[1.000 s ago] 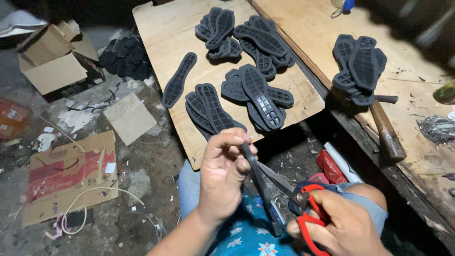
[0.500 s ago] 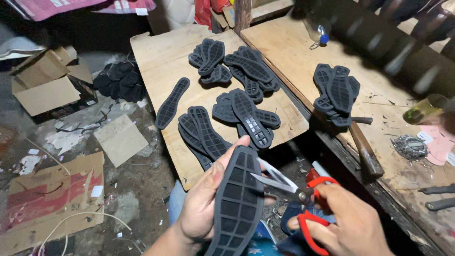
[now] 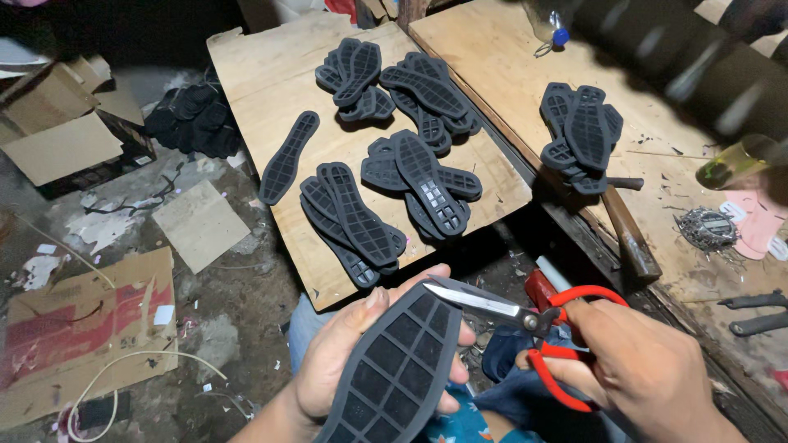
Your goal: The person sits at a workbench holding black rubber shoe soles and uses red-handled scissors to trim excess material from the edges of each sole. They rotate each sole while cutting, place finished soles on the bench with others, and pick up the next sole to continue trimming.
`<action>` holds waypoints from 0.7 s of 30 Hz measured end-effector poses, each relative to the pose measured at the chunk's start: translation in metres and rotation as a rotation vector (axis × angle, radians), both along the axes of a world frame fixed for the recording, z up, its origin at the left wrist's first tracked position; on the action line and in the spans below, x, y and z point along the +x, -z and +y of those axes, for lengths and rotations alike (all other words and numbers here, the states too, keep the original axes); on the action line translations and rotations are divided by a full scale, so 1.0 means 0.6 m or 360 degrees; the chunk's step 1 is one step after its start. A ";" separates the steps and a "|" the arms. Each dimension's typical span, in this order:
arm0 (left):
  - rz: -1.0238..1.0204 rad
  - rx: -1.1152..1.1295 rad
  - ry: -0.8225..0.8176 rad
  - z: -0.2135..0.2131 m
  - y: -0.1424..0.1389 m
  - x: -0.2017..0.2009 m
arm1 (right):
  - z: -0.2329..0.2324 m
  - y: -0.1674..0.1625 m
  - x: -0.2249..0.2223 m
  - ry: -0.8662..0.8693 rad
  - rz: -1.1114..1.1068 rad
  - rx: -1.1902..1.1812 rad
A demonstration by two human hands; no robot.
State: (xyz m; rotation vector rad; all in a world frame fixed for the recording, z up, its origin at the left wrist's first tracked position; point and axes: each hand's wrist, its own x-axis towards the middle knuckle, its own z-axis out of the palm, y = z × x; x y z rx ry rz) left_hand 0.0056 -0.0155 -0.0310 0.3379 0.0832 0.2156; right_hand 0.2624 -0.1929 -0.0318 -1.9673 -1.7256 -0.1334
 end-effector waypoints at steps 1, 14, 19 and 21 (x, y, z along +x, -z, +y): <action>0.0028 0.0039 -0.0009 0.001 -0.001 -0.002 | -0.001 0.000 0.001 -0.0028 -0.0017 0.0020; 0.0118 -0.0158 0.0298 0.032 -0.013 -0.017 | -0.012 -0.006 0.018 -0.0125 -0.0319 0.0066; 0.0164 -0.0209 0.0325 0.032 -0.015 -0.017 | -0.013 -0.005 0.015 -0.0129 -0.0288 0.0081; 0.0138 -0.0277 0.0332 0.033 -0.015 -0.018 | -0.014 -0.004 0.015 -0.0130 -0.0264 0.0047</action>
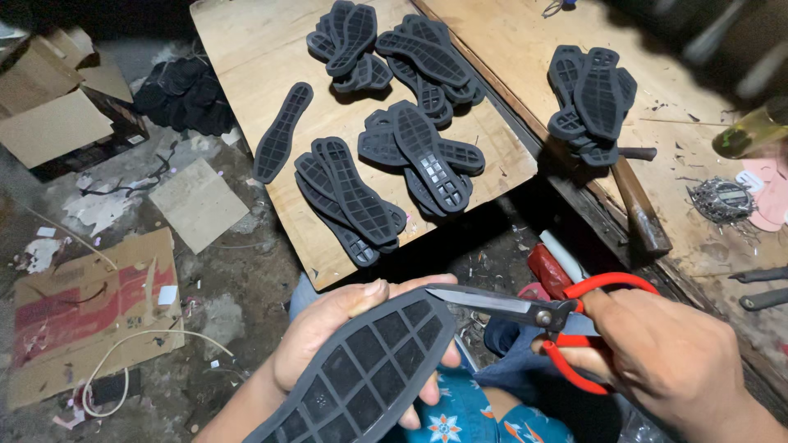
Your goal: The person sits at a workbench holding black rubber shoe soles and uses red-handled scissors to trim excess material from the edges of each sole. They rotate each sole while cutting, place finished soles on the bench with others, and pick up the next sole to continue trimming.
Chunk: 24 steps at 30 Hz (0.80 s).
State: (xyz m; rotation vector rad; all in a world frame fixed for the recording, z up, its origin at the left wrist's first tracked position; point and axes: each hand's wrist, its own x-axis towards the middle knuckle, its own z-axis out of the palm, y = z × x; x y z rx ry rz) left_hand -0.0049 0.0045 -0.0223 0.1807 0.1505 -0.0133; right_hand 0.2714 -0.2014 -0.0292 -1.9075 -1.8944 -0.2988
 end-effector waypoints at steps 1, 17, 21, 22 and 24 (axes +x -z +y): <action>-0.0010 -0.0036 0.0001 0.000 0.000 0.000 | -0.001 0.001 -0.001 -0.0023 0.0015 0.0015; 0.0021 0.0131 0.0113 0.005 0.005 0.000 | 0.000 0.004 -0.002 0.0023 0.0023 -0.0016; 0.0044 0.0152 0.0163 0.010 0.017 0.002 | -0.005 0.019 0.005 -0.0130 0.0086 0.0055; 0.0054 0.0147 0.0173 0.010 0.021 0.005 | -0.007 0.026 0.005 0.0067 0.0251 -0.0163; 0.0148 0.0283 0.0082 0.004 0.034 0.013 | -0.008 0.046 -0.002 0.0475 0.0578 -0.0581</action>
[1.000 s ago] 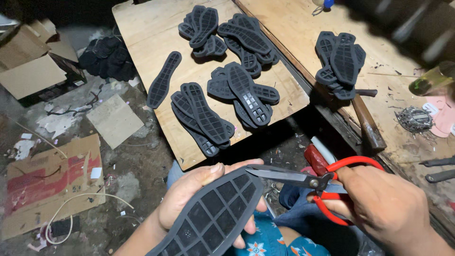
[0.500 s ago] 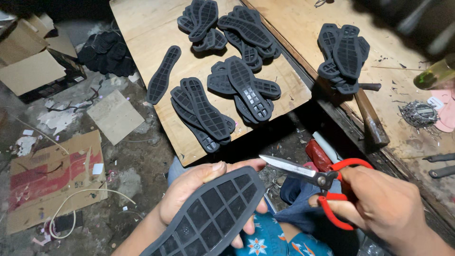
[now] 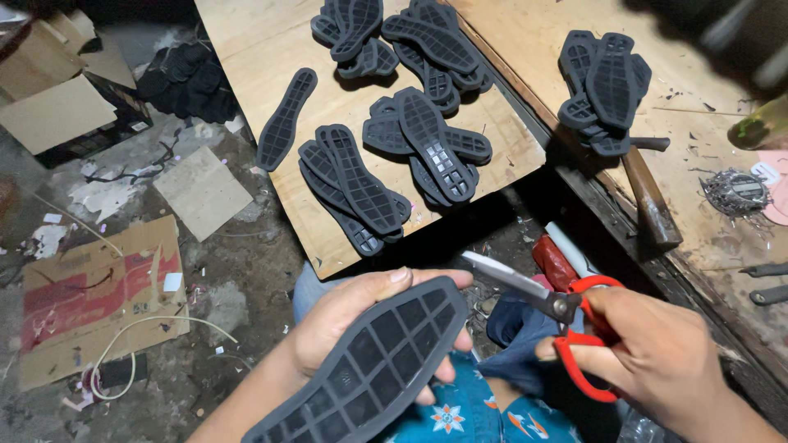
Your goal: The person sits at a workbench holding black rubber shoe soles and uses red-handled scissors to trim excess material from the edges of each sole. They rotate each sole while cutting, place finished soles on the bench with others, and pick up the next sole to continue trimming.
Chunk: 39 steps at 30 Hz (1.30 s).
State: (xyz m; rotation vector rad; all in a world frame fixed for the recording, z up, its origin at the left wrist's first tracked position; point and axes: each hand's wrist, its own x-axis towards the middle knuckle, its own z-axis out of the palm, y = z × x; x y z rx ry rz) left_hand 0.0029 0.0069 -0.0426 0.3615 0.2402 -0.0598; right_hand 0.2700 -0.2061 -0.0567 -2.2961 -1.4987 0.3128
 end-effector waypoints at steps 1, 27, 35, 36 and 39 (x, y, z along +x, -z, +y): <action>0.0043 0.0064 -0.0045 -0.006 0.008 0.006 | 0.001 0.011 -0.006 -0.0073 0.0207 0.0149; -0.0294 0.0656 -0.1596 0.004 0.005 0.043 | 0.032 0.157 -0.113 -0.0055 0.2370 0.0410; -0.0239 0.0539 -0.1149 -0.022 0.041 0.035 | 0.009 0.168 -0.099 -0.0218 0.2299 0.0513; -0.0288 0.0515 -0.1140 -0.021 0.044 0.034 | 0.012 0.168 -0.095 -0.0317 0.2413 0.0552; -0.0341 0.0419 -0.1076 -0.023 0.050 0.027 | 0.026 0.165 -0.087 -0.0433 0.2520 0.0516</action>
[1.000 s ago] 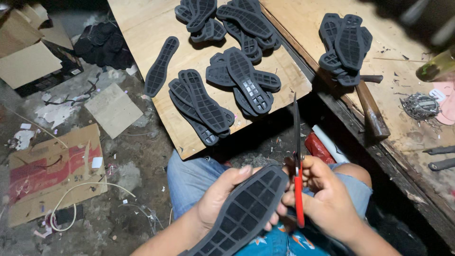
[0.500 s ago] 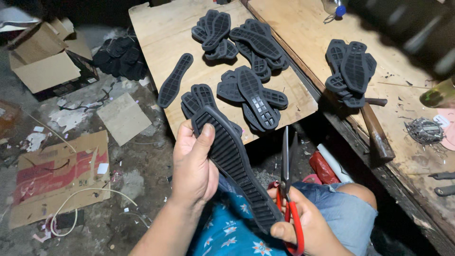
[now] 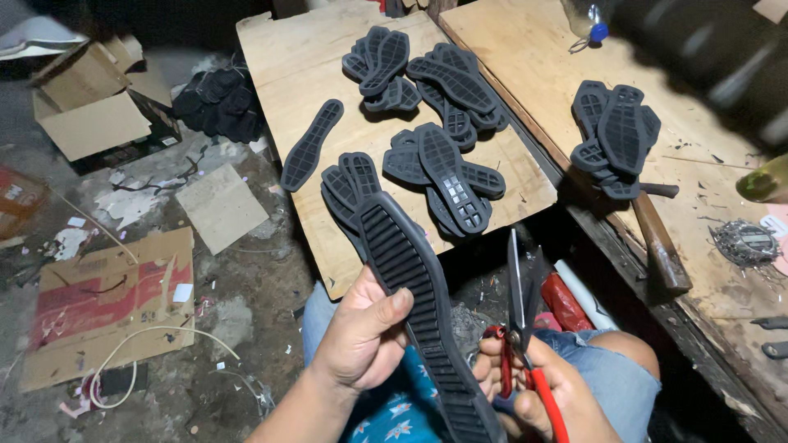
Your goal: The person sits at a workbench holding black rubber shoe soles and uses red-handled scissors to trim excess material from the edges of each sole. They rotate each sole while cutting, place finished soles on the bench with others, and pick up the next sole to continue trimming.
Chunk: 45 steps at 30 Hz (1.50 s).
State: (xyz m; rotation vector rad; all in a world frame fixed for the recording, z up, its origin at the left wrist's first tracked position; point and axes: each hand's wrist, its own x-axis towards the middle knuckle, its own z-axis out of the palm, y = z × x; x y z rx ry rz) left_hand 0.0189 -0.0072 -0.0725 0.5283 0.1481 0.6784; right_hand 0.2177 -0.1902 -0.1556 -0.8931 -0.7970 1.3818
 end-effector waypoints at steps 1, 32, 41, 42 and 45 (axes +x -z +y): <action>-0.0010 -0.0032 0.0035 -0.001 0.001 -0.001 | 0.002 -0.003 0.001 -0.0037 -0.0052 -0.0061; 0.0050 -0.0071 0.0217 -0.021 0.029 0.002 | -0.025 0.017 -0.008 -0.0118 -0.0488 -0.0471; 0.0084 -0.0056 0.0229 -0.011 0.028 -0.002 | -0.036 0.042 0.009 -0.0078 -0.0651 -0.0431; 0.0093 -0.0052 0.0231 -0.011 0.027 -0.003 | -0.035 0.040 0.011 -0.0103 -0.0705 -0.0441; 0.0157 -0.0007 0.0219 -0.010 0.025 -0.005 | -0.028 0.032 0.008 -0.0095 -0.0661 -0.0409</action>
